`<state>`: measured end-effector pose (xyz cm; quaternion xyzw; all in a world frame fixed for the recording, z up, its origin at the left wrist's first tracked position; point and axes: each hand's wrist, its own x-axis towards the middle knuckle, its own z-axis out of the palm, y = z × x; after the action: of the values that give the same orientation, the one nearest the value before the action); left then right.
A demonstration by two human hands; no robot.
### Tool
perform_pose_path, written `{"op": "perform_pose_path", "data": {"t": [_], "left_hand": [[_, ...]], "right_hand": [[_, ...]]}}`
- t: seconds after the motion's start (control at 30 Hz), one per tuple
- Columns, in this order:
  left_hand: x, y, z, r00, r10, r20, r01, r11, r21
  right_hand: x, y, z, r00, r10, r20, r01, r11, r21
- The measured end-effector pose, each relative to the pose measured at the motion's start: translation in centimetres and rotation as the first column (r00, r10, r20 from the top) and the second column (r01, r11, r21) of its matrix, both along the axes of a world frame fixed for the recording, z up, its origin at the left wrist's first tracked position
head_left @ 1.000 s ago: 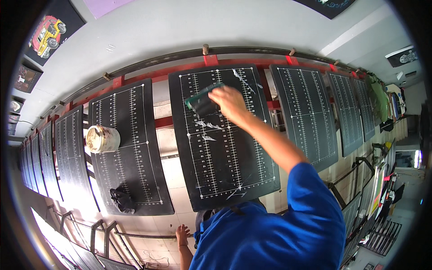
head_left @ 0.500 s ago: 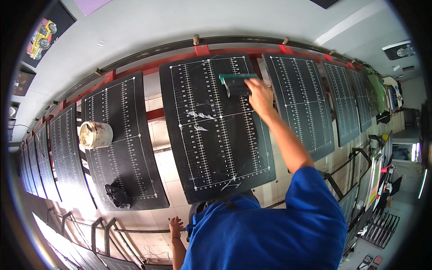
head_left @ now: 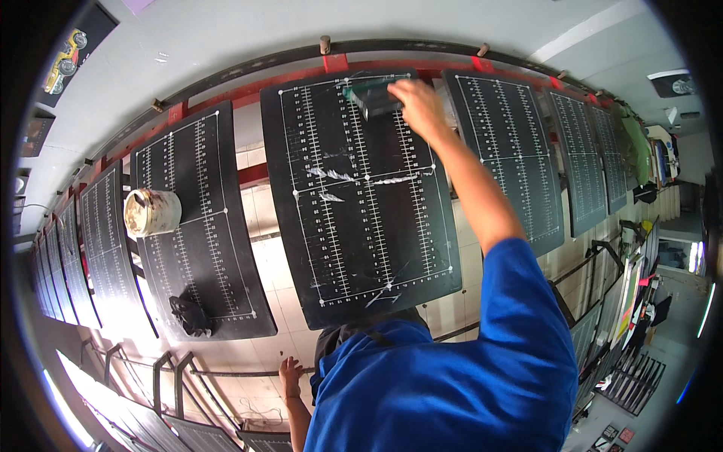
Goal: The person uses a squeegee to spread white ink across a screen printing mesh. They repeatedly pull the squeegee across the screen to distribute the ink evenly. The person also uses a cloth to wipe the squeegee and occasionally moves a bucket of ink.
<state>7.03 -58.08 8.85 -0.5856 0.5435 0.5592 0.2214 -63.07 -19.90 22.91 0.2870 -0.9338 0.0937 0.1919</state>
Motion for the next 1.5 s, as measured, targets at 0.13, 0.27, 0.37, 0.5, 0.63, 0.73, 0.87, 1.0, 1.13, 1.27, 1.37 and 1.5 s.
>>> {"op": "perform_pose_path", "data": {"t": [0.13, 0.27, 0.37, 0.5, 0.63, 0.73, 0.87, 1.0, 1.13, 1.27, 1.37, 1.5], "left_hand": [[3.7, 1.1, 1.2, 0.999, 0.023, 0.042, -0.023, 1.000, -0.011], [4.7, 2.5, 0.4, 0.998, -0.021, 0.067, 0.016, 0.997, 0.072], [4.2, 3.1, -1.5, 0.993, 0.031, 0.117, -0.039, 0.997, 0.067], [2.0, 4.3, -2.3, 0.998, 0.068, 0.002, -0.068, 0.996, 0.060], [0.2, 4.6, -0.6, 0.989, 0.111, -0.102, -0.111, 0.994, 0.001], [-0.6, 4.6, 2.1, 0.997, 0.067, -0.048, -0.069, 0.996, -0.050], [1.7, 5.4, 2.8, 0.997, 0.080, 0.022, -0.078, 0.995, -0.055], [3.9, 7.2, 1.2, 0.985, 0.166, -0.044, -0.166, 0.986, 0.017], [7.4, 8.6, -2.2, 0.975, 0.208, 0.078, -0.211, 0.977, 0.030], [5.4, 9.3, -1.1, 0.987, 0.137, -0.089, -0.127, 0.987, 0.101], [3.1, 8.8, 0.8, 0.994, 0.103, -0.042, -0.101, 0.993, 0.059], [3.3, 7.6, 1.5, 0.981, 0.184, -0.059, -0.184, 0.983, -0.002]], "right_hand": [[-3.5, 1.7, 0.1, 0.999, -0.014, 0.033, 0.014, 1.000, -0.010], [3.3, 3.1, 0.7, 0.987, -0.120, 0.103, 0.116, 0.993, 0.037], [12.6, 4.7, 1.2, 0.989, -0.085, 0.122, 0.083, 0.996, 0.021], [14.1, 5.0, 2.6, 0.983, -0.094, 0.158, 0.092, 0.996, 0.019], [2.9, 3.5, 0.6, 0.999, -0.050, 0.007, 0.050, 0.999, -0.016], [-1.6, 2.8, -0.3, 0.998, -0.069, -0.009, 0.069, 0.997, -0.017], [2.7, 2.6, -0.2, 0.987, -0.106, 0.118, 0.097, 0.992, 0.074], [15.5, 5.8, 3.5, 0.955, -0.095, 0.283, 0.092, 0.995, 0.025], [26.4, 7.6, 4.1, 0.891, -0.173, 0.419, 0.161, 0.985, 0.063], [29.5, 5.1, 3.1, 0.933, -0.056, 0.356, 0.064, 0.998, -0.012], [24.3, 1.9, 2.8, 0.947, -0.094, 0.308, 0.110, 0.993, -0.036], [10.5, -0.4, 0.0, 0.991, -0.088, 0.102, 0.095, 0.993, -0.064]]}}
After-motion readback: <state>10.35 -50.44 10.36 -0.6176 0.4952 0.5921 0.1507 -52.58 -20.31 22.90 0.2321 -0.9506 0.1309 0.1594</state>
